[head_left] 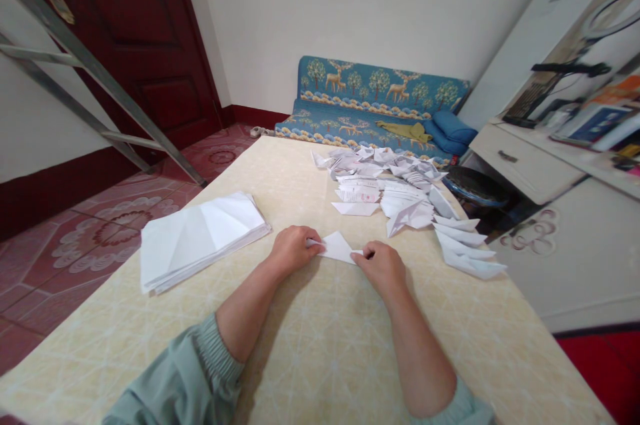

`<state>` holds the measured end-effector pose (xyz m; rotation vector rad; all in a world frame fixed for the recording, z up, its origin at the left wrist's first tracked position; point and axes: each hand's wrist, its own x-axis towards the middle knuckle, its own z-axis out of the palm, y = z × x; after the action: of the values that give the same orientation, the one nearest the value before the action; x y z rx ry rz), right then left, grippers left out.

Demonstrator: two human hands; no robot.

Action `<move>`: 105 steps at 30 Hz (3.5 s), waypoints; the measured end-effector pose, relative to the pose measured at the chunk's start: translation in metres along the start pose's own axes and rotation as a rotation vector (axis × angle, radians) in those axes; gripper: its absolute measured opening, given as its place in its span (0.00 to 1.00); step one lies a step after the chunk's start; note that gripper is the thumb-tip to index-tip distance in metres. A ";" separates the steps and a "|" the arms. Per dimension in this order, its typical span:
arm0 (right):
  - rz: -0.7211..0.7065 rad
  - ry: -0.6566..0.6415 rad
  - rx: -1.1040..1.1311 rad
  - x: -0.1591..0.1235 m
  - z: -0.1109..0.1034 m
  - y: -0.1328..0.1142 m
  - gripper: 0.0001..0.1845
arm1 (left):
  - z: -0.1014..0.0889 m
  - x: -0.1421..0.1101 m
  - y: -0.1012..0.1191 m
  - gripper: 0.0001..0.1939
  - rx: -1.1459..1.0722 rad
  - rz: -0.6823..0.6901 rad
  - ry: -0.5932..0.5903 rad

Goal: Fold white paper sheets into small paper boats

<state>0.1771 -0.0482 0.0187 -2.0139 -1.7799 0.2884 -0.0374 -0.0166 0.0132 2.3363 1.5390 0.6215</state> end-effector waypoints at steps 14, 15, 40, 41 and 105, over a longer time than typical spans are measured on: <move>-0.050 0.028 -0.016 -0.004 0.006 -0.002 0.04 | 0.002 -0.001 0.000 0.13 0.010 -0.160 0.053; -0.048 0.022 -0.017 -0.004 0.006 -0.002 0.04 | 0.002 -0.001 -0.001 0.12 0.005 -0.155 0.055; 0.063 -0.021 0.823 -0.002 0.012 0.000 0.08 | 0.012 0.004 -0.010 0.15 -0.611 -0.175 0.203; 0.069 -0.033 0.849 -0.002 0.011 0.000 0.08 | 0.012 0.004 -0.009 0.14 -0.677 -0.174 0.211; 0.091 -0.066 1.479 -0.024 0.024 -0.046 0.15 | 0.009 -0.015 0.061 0.19 -1.029 -0.196 0.160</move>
<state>0.1223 -0.0642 0.0149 -0.9474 -0.8715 1.2402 0.0108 -0.0544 0.0296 1.3659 1.0654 1.2010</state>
